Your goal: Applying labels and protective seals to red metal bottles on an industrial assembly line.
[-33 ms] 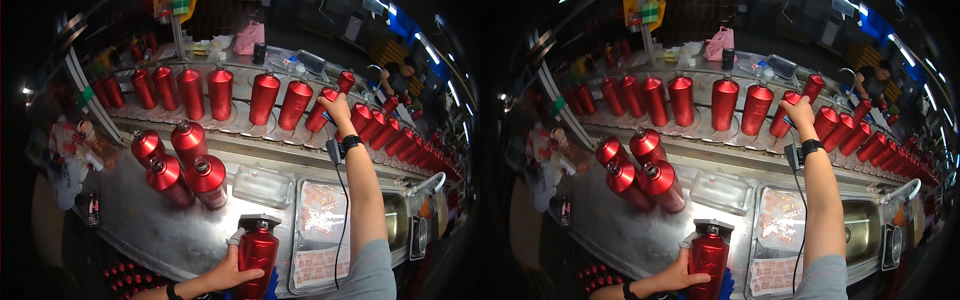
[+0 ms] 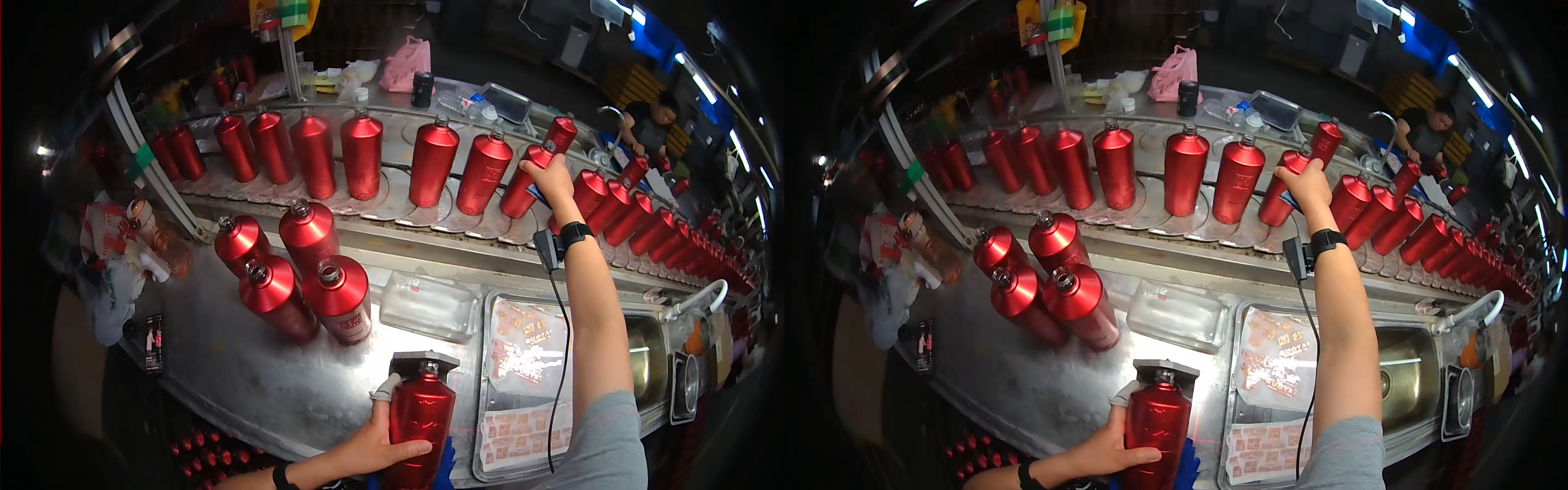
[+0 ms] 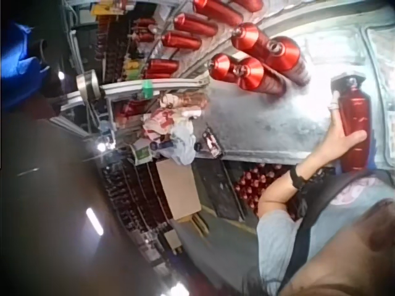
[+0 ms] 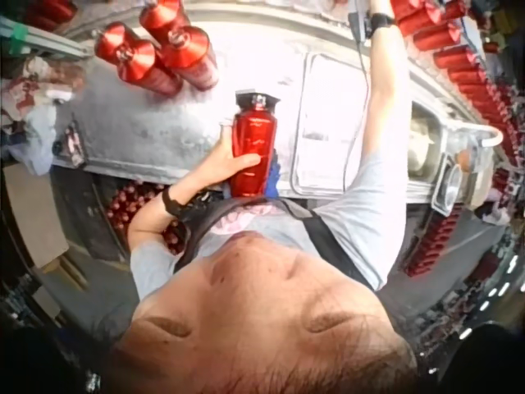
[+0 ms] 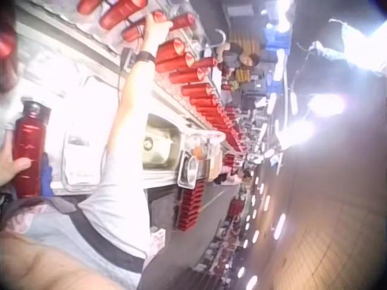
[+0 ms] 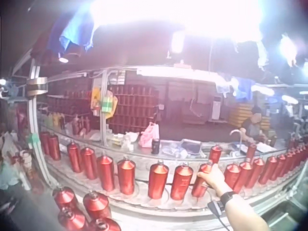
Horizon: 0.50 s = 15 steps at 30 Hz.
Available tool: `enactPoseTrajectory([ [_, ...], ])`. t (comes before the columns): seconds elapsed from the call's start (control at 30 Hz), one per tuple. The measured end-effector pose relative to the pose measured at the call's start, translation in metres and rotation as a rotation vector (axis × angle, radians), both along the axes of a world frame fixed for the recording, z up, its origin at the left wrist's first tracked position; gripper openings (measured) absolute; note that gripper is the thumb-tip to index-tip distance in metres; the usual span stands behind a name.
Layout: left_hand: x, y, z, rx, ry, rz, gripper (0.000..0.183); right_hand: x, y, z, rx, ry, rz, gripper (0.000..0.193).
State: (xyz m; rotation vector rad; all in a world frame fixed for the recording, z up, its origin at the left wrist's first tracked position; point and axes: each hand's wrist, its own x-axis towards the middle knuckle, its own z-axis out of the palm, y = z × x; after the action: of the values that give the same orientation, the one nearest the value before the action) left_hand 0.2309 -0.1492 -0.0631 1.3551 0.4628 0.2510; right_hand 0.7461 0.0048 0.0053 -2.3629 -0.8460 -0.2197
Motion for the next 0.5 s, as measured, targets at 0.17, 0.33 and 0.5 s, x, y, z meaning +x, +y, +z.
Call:
enactPoseTrajectory([
  [0.17, -0.006, 0.000, -0.005, 0.018, 0.042, -0.010, 0.117, -0.001, -0.022, 0.002, -0.007, -0.012, -0.076, 0.082],
  [0.33, -0.028, 0.024, 0.002, -0.049, 0.135, 0.146, 0.100, 0.000, -0.083, 0.010, 0.016, -0.001, -0.152, 0.087],
  [0.5, -0.030, 0.057, 0.084, 0.338, -0.173, 0.241, 0.083, -0.064, -0.150, 0.064, 0.056, -0.145, 0.123, 0.087],
])
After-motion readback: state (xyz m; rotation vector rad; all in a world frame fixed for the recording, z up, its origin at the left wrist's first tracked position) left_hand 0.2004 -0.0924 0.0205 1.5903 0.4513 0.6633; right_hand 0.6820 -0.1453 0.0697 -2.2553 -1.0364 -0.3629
